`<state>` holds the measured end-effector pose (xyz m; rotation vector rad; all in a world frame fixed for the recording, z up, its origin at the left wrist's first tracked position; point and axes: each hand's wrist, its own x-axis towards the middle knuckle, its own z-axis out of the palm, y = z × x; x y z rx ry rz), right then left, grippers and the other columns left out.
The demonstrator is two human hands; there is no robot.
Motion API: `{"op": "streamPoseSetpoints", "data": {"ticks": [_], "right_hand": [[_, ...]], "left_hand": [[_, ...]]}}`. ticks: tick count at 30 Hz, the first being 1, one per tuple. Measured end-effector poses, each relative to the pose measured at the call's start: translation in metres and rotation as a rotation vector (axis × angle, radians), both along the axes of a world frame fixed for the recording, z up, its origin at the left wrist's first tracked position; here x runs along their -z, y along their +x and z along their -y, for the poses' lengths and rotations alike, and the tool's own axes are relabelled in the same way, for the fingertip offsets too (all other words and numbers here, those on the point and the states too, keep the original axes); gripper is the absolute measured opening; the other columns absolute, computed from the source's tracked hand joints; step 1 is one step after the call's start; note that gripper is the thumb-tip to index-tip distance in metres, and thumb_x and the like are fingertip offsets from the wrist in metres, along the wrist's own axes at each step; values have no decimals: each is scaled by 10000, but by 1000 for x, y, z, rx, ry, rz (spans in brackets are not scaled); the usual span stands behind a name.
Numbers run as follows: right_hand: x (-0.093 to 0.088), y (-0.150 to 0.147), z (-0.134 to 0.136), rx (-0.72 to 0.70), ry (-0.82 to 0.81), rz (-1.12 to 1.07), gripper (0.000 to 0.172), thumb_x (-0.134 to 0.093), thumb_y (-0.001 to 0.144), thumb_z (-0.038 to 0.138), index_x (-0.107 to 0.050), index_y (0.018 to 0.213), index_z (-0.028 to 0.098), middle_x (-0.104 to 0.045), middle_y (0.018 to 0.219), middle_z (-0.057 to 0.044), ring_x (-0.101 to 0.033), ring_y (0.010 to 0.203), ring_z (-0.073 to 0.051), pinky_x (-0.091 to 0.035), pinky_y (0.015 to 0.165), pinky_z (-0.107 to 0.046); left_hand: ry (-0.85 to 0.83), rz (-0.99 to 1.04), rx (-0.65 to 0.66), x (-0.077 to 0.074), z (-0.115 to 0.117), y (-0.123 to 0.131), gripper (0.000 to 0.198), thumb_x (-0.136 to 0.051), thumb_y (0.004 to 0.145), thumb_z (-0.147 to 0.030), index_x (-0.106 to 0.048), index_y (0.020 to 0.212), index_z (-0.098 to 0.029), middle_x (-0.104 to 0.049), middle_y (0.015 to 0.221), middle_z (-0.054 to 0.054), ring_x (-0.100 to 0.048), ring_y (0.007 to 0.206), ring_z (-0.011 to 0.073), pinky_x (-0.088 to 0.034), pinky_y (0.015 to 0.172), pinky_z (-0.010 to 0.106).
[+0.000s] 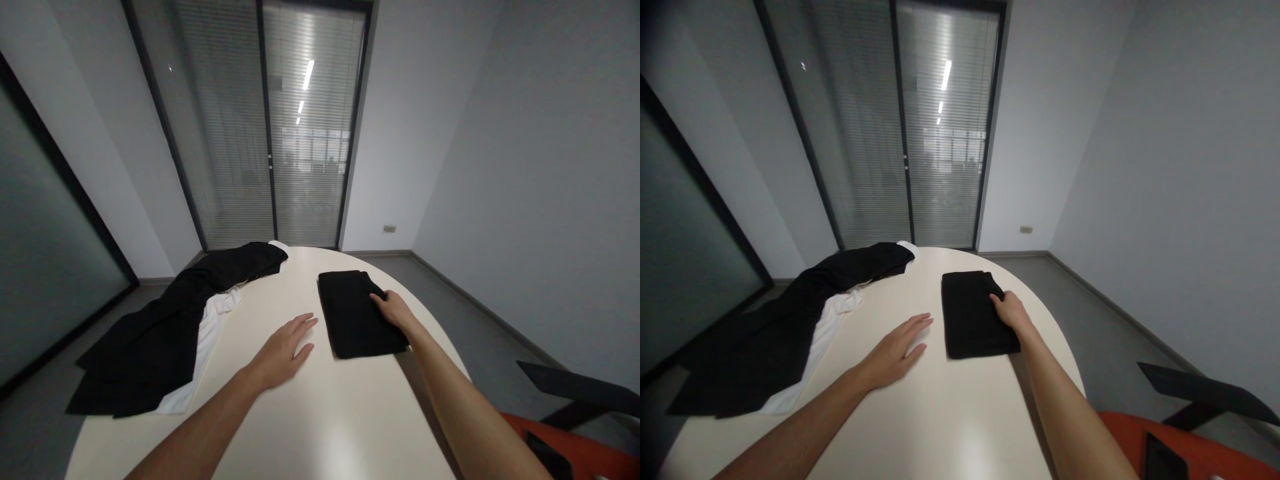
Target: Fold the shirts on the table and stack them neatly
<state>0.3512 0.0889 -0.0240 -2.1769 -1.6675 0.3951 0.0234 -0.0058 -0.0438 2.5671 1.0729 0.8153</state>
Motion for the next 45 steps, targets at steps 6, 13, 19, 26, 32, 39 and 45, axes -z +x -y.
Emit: {"op": "streamPoseSetpoints", "data": {"ticks": [6, 13, 19, 26, 32, 39, 45], "right_hand": [[-17, 21, -50, 69, -35, 99, 397, -541, 964, 382, -678, 1140, 53, -690, 1161, -243, -663, 1099, -300, -482, 845, -318], [-19, 33, -79, 228, -41, 182, 375, -527, 974, 409, -623, 1202, 128, -658, 1200, -248, -641, 1156, -343, -482, 930, -463], [-11, 41, -79, 366, -30, 184, 432, -403, 1009, 336, -496, 1325, 56, -629, 1224, -284, -609, 1186, -365, -436, 976, -532], [-11, 11, -57, 131, 216, 368, 527, -419, 973, 504, -610, 1286, 126, -518, 1411, -226, -459, 1304, -403, -342, 1048, -581], [18, -52, -11, -129, 278, 554, 504, -514, 918, 290, -543, 1421, 262, -409, 1548, -151, -351, 1379, -447, -267, 1045, -673], [21, -49, -5, -136, 290, 644, 458, -391, 934, 145, -671, 1276, 266, -440, 1536, -137, -482, 1279, -416, -387, 972, -586], [16, -38, -11, -114, 239, 752, 518, -311, 956, 117, -612, 1351, 263, -435, 1538, -136, -534, 1217, -364, -472, 848, -446]], "left_hand": [[20, -23, -35, 11, -5, -1, 487, -503, 960, -226, -450, 1444, -233, -504, 1478, 90, -458, 1367, 210, -391, 1159, 439], [19, -32, -33, 13, -9, -2, 481, -522, 939, -204, -468, 1415, -242, -539, 1435, 82, -480, 1327, 220, -415, 1129, 452], [-11, -57, -36, 9, -8, 1, 474, -510, 947, -218, -463, 1418, -236, -534, 1439, 81, -473, 1325, 232, -406, 1129, 459], [-10, -55, -30, 7, -7, 1, 461, -509, 949, -225, -470, 1408, -235, -562, 1398, 71, -485, 1294, 231, -412, 1115, 452], [-5, -59, -27, 9, -5, 1, 450, -505, 952, -217, -477, 1401, -227, -570, 1384, 70, -489, 1277, 229, -411, 1114, 445], [8, -52, -19, 13, -5, -1, 439, -502, 953, -211, -489, 1391, -227, -571, 1379, 68, -490, 1277, 227, -411, 1118, 436], [16, -54, -22, 15, -7, 0, 432, -520, 941, -199, -505, 1372, -226, -578, 1369, 69, -494, 1273, 227, -415, 1119, 439]]}}
